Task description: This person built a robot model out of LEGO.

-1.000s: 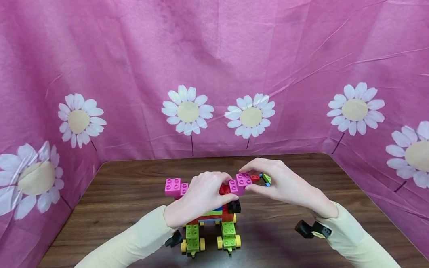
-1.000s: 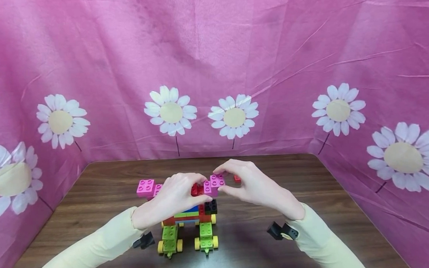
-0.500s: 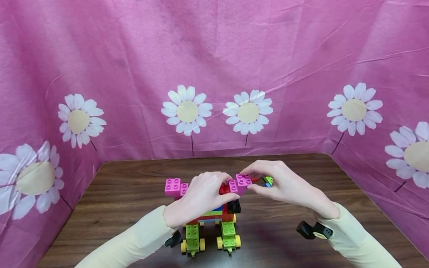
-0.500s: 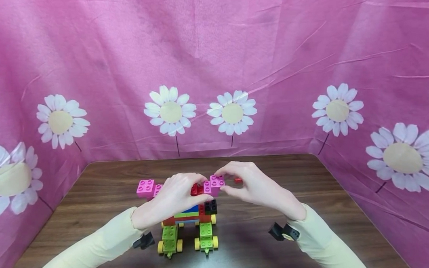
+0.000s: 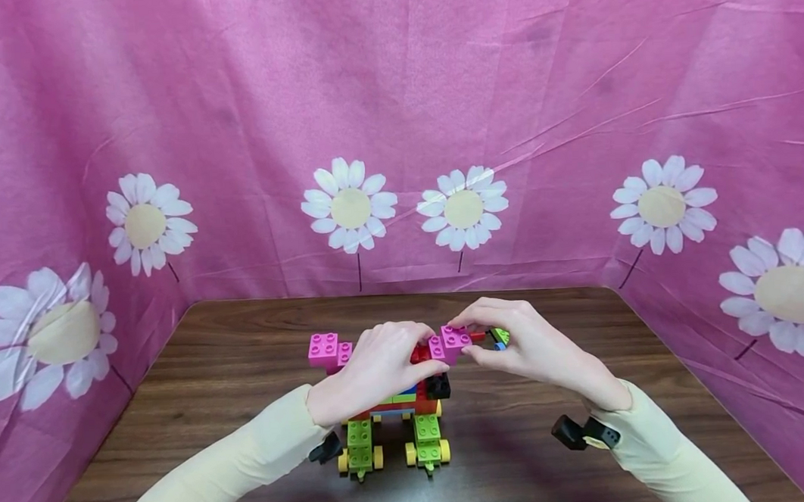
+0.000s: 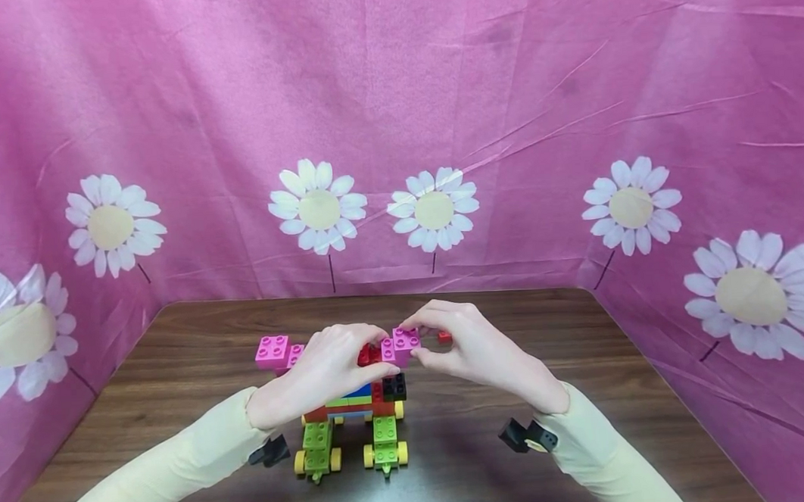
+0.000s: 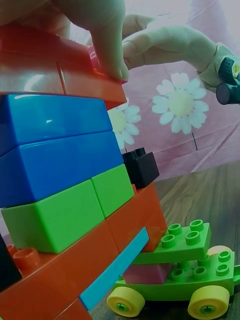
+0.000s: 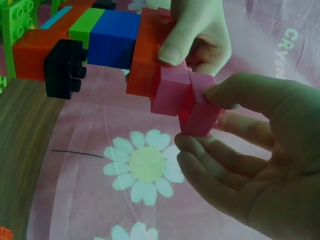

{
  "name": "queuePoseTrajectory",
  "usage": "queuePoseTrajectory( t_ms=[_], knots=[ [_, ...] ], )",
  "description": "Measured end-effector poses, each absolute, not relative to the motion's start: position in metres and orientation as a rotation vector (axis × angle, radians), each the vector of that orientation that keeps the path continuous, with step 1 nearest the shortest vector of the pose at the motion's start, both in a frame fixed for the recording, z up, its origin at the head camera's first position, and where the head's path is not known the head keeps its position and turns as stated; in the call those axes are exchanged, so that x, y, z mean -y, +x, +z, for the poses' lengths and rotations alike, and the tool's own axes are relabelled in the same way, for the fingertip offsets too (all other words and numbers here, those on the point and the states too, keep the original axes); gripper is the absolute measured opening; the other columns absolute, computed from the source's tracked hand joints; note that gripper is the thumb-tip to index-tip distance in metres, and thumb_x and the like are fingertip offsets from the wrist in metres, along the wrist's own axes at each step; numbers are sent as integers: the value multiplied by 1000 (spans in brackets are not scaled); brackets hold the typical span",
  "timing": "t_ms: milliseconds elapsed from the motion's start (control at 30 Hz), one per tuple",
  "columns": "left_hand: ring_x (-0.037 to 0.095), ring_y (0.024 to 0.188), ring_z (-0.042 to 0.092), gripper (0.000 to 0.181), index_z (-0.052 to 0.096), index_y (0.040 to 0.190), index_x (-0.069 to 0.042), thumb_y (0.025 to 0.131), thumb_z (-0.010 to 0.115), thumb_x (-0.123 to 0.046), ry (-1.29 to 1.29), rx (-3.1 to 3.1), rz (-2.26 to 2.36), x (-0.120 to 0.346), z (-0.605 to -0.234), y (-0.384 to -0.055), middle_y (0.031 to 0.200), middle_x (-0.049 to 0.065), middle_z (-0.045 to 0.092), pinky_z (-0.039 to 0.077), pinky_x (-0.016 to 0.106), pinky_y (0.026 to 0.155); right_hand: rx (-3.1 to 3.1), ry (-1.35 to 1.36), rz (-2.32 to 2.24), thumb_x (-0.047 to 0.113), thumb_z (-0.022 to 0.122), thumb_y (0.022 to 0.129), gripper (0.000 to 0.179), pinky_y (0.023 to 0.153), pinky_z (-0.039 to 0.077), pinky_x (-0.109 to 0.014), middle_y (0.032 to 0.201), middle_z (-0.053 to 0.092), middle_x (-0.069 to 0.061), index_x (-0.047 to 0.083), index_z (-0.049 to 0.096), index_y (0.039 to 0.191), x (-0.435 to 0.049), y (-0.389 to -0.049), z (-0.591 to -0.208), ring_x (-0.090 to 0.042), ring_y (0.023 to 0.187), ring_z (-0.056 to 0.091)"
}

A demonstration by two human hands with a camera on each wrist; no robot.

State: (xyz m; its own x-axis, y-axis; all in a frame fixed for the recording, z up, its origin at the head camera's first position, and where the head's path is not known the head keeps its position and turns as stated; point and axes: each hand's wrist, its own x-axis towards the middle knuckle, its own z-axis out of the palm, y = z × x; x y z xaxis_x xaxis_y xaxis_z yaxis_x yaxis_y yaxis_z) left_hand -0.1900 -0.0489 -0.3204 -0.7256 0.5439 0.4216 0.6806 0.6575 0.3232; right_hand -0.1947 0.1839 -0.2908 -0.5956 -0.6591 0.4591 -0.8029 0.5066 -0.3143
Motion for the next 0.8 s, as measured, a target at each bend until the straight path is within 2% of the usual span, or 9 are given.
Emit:
queuePoseTrajectory(
  t_ms=[267, 533, 800],
  knots=[
    [3, 54, 44, 35, 72, 99, -10, 83, 79, -40, -1000, 2538, -644, 52, -322, -194, 71, -3, 65, 31, 15, 45, 2468, 1194, 764, 11, 78, 83, 30, 80, 55, -19, 105, 72, 11, 18, 71, 110, -180, -197, -293, -2, 95, 67],
    [3, 53, 40, 34, 71, 96, -11, 84, 78, -41, -1006, 2548, -641, 55, -322, -197, 67, -6, 58, 28, 16, 44, 2419, 1232, 756, 5, 76, 81, 30, 73, 50, -15, 100, 72, 8, 15, 72, 108, -177, -200, -292, -4, 87, 63],
    [3, 53, 40, 33, 70, 96, -11, 84, 77, -41, -1016, 2566, -654, 58, -322, -200, 67, -6, 58, 29, 15, 44, 2391, 1255, 738, 3, 76, 79, 29, 74, 47, -10, 98, 70, 7, 14, 73, 106, -173, -201, -289, -4, 85, 62]
  ],
)
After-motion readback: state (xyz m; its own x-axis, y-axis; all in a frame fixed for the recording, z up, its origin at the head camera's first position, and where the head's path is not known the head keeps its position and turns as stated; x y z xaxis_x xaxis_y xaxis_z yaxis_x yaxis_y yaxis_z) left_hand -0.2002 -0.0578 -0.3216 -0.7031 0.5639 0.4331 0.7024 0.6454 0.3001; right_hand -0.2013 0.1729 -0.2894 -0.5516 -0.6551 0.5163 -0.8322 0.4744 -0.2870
